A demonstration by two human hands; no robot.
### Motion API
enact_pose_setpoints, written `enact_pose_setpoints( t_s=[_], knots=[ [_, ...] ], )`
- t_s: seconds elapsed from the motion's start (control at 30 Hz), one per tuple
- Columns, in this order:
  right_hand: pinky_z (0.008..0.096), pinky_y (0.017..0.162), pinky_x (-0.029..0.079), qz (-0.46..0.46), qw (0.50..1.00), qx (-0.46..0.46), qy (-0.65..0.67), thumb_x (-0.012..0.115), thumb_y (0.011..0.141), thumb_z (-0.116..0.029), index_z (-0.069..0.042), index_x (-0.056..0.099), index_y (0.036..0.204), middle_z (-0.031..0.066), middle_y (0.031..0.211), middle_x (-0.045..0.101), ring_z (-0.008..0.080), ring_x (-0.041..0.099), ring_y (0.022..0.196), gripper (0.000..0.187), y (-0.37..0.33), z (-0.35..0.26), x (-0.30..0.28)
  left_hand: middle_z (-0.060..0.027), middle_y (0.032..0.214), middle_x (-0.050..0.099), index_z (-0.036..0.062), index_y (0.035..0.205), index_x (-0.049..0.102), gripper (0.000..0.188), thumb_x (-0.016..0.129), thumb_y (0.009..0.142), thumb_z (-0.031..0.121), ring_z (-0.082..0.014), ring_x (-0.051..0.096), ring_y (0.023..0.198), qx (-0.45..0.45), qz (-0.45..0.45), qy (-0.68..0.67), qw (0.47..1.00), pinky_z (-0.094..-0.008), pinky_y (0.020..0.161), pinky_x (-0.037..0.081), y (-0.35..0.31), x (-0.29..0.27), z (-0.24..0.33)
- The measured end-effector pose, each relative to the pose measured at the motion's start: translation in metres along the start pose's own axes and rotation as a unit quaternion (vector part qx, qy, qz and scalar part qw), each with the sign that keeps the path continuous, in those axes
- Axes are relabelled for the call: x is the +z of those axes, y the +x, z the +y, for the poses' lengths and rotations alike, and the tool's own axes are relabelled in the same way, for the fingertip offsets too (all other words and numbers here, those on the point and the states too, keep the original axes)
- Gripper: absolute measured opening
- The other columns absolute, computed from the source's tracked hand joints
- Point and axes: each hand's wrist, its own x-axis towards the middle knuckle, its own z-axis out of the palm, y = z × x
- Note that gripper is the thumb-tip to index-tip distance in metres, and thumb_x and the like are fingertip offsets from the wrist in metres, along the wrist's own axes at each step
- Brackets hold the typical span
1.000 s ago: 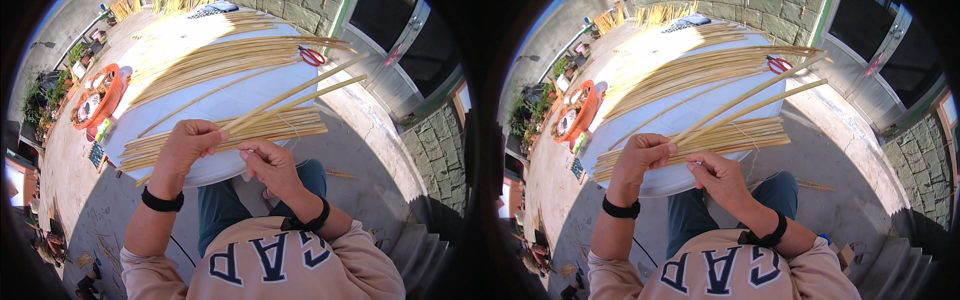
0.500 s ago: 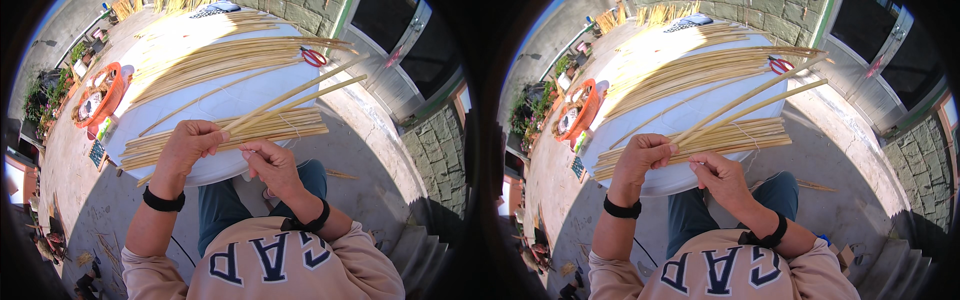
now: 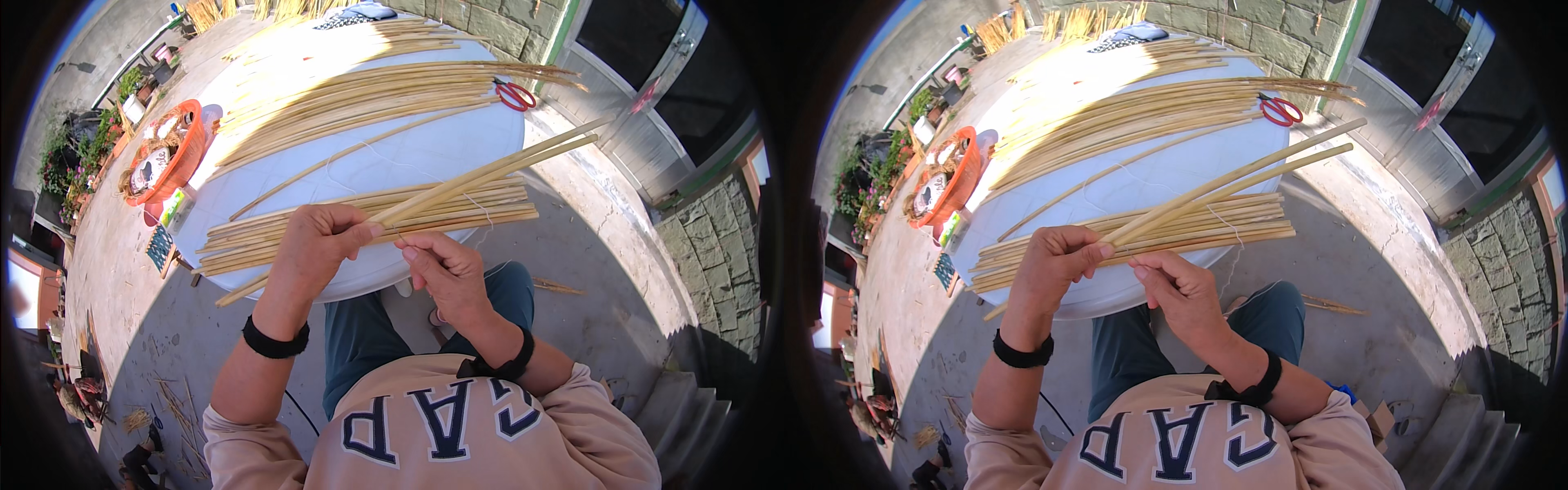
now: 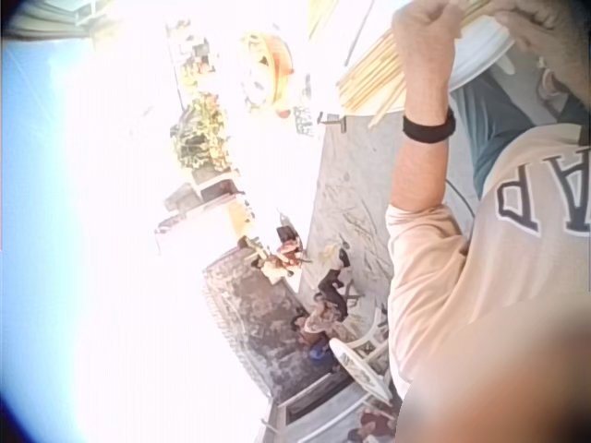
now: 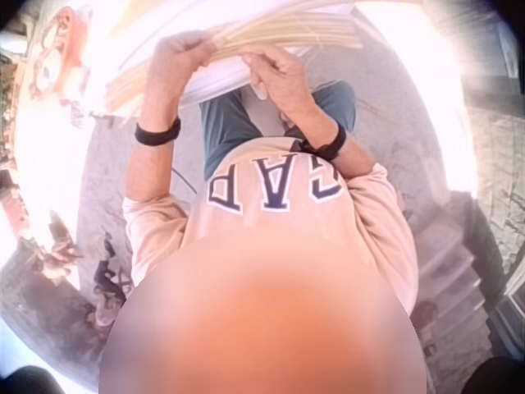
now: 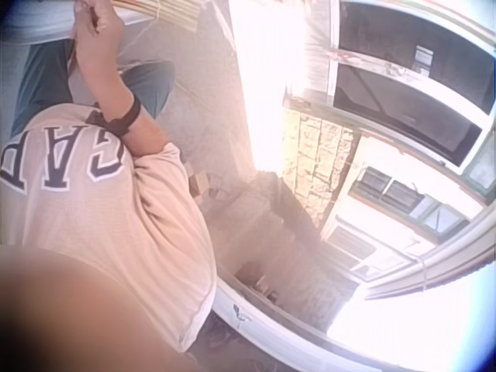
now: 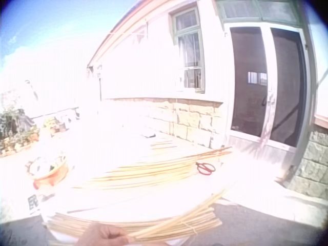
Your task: The person binds together several bamboo sticks on a table using a needle and thread, passing the thread around the sticks to secure them in a parallel arrangement.
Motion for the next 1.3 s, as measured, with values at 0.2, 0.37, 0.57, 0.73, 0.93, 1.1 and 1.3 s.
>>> enact_pose_setpoints(
  t_s=[0.2,0.37,0.57,0.73,0.93,1.1,1.3],
  knots=[
    [0.0168,0.049,0.034,-0.016,0.999,-0.035,0.02,0.059,0.092,-0.009,-0.002,0.065,0.106,-0.0012,0.069,0.056,0.003,0.047,0.058,0.016,0.001,0.01,-0.002,0.0018,0.054,0.05,-0.0008,0.077,0.07,0.018,0.07,0.081,0.017,-0.0059,0.04,0.052,-0.034,-0.017,-0.043,0.998,-0.0236,0.05,0.032,0.0,-0.003,0.001],
    [0.0172,0.05,0.035,-0.021,0.998,-0.059,0.004,0.058,0.093,-0.01,-0.002,0.064,0.107,-0.0017,0.069,0.055,0.0028,0.046,0.058,0.017,0.0,0.012,-0.001,0.0018,0.053,0.051,-0.0001,0.075,0.07,0.022,0.067,0.083,0.02,-0.006,0.041,0.053,-0.041,-0.02,-0.028,0.999,-0.0237,0.051,0.033,0.0,-0.004,0.004],
    [0.0174,0.05,0.035,-0.014,0.999,-0.038,0.011,0.057,0.095,-0.013,-0.003,0.061,0.104,-0.0026,0.066,0.051,0.0022,0.045,0.057,0.014,-0.002,0.013,0.004,0.0009,0.053,0.05,-0.0021,0.073,0.069,0.024,0.065,0.083,0.019,-0.0064,0.042,0.053,-0.023,0.0,0.006,1.0,-0.0247,0.051,0.034,0.0,0.0,0.004],
    [0.0176,0.047,0.033,-0.007,0.999,0.013,0.047,0.056,0.095,-0.016,-0.004,0.061,0.101,-0.0026,0.064,0.049,0.0028,0.042,0.054,0.014,-0.003,0.011,0.006,0.0001,0.053,0.049,-0.0038,0.075,0.069,0.024,0.065,0.083,0.019,-0.0066,0.041,0.052,-0.006,0.011,0.048,0.999,-0.026,0.049,0.034,0.0,0.005,0.006],
    [0.0177,0.042,0.03,-0.012,0.989,0.102,0.109,0.057,0.095,-0.019,-0.005,0.061,0.101,-0.0014,0.062,0.048,0.0033,0.039,0.05,0.015,-0.003,0.005,0.008,-0.0025,0.053,0.049,-0.0047,0.079,0.068,0.023,0.065,0.083,0.017,-0.0067,0.042,0.051,0.048,0.053,0.108,0.992,-0.0264,0.048,0.035,-0.003,0.011,0.003],
    [0.0175,0.041,0.029,-0.022,0.985,0.139,0.096,0.058,0.095,-0.021,-0.006,0.061,0.101,-0.0005,0.06,0.049,0.0034,0.037,0.048,0.017,-0.001,0.001,0.007,-0.0001,0.056,0.052,-0.0055,0.081,0.068,0.02,0.064,0.084,0.014,-0.0056,0.042,0.053,0.049,0.062,0.136,0.988,-0.0249,0.048,0.033,-0.004,0.011,0.001],
    [0.0177,0.04,0.028,-0.014,0.984,0.134,0.116,0.058,0.095,-0.02,-0.005,0.061,0.1,-0.0003,0.06,0.049,0.0036,0.037,0.048,0.016,-0.002,0.003,0.007,-0.0149,0.056,0.054,0.0013,0.076,0.067,0.017,0.064,0.081,0.017,-0.0277,0.051,0.048,0.114,0.094,0.207,0.967,-0.0342,0.049,0.041,-0.008,0.016,0.001]
  ],
)
